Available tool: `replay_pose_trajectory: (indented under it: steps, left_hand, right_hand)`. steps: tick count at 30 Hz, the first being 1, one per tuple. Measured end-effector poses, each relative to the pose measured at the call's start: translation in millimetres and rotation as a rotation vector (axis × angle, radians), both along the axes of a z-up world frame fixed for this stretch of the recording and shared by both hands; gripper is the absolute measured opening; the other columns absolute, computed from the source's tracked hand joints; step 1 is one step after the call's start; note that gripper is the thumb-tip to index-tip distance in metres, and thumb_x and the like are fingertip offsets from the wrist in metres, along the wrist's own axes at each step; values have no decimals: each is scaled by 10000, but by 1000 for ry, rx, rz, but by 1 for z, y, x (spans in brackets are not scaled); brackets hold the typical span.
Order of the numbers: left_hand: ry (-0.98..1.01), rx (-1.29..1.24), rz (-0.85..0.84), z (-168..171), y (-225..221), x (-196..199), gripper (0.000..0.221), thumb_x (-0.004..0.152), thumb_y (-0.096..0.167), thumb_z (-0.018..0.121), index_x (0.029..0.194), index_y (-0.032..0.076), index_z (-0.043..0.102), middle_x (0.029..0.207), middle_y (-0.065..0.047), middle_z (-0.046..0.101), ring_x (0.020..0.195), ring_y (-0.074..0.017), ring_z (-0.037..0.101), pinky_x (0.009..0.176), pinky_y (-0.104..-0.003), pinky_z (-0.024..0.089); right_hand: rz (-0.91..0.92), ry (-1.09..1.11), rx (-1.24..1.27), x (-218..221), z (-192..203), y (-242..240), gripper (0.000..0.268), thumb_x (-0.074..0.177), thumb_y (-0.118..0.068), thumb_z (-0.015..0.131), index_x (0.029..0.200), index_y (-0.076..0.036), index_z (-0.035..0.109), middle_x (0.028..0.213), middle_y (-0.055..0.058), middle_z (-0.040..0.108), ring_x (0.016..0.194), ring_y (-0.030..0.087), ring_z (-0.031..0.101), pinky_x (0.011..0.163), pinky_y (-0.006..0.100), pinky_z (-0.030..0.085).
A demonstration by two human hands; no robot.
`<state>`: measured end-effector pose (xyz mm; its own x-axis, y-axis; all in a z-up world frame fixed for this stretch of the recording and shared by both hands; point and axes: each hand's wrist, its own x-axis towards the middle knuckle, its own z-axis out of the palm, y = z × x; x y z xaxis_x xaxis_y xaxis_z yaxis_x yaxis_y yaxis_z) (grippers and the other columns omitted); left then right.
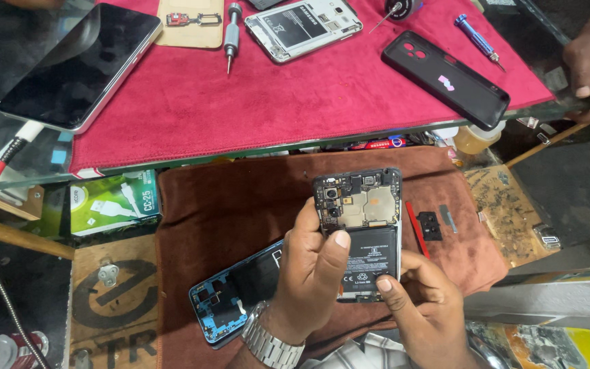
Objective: The person disassembles a smartphone, using tweezers to remove a ribbon cable and a metal shield from the motherboard. They then pick up the battery and place it into the phone's chassis, aligning it with the internal components.
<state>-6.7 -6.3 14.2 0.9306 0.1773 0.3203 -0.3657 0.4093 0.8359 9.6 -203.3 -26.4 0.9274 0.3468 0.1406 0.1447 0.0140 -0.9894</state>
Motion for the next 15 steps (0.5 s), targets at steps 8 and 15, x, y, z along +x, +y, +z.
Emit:
replay_pose_trajectory:
  steps: [8, 15]
  left_hand:
    - [-4, 13, 6, 1, 2, 0, 362, 1099, 252, 451, 1302, -34, 544, 1066, -87, 723, 912, -86, 674, 791, -263, 587]
    - [-11, 40, 27, 2, 2, 0, 337, 1107, 235, 440, 1283, -31, 550, 1072, -92, 719, 943, -90, 674, 831, -268, 589]
  right_hand:
    - [18, 19, 15, 1, 2, 1, 267, 966, 15, 621, 1226, 72, 629, 1082, 130, 730, 991, 151, 684, 887, 304, 561]
    - [19, 16, -17, 1, 3, 2, 266, 964, 14, 632, 1223, 70, 635, 1072, 123, 727, 988, 151, 683, 888, 307, 562]
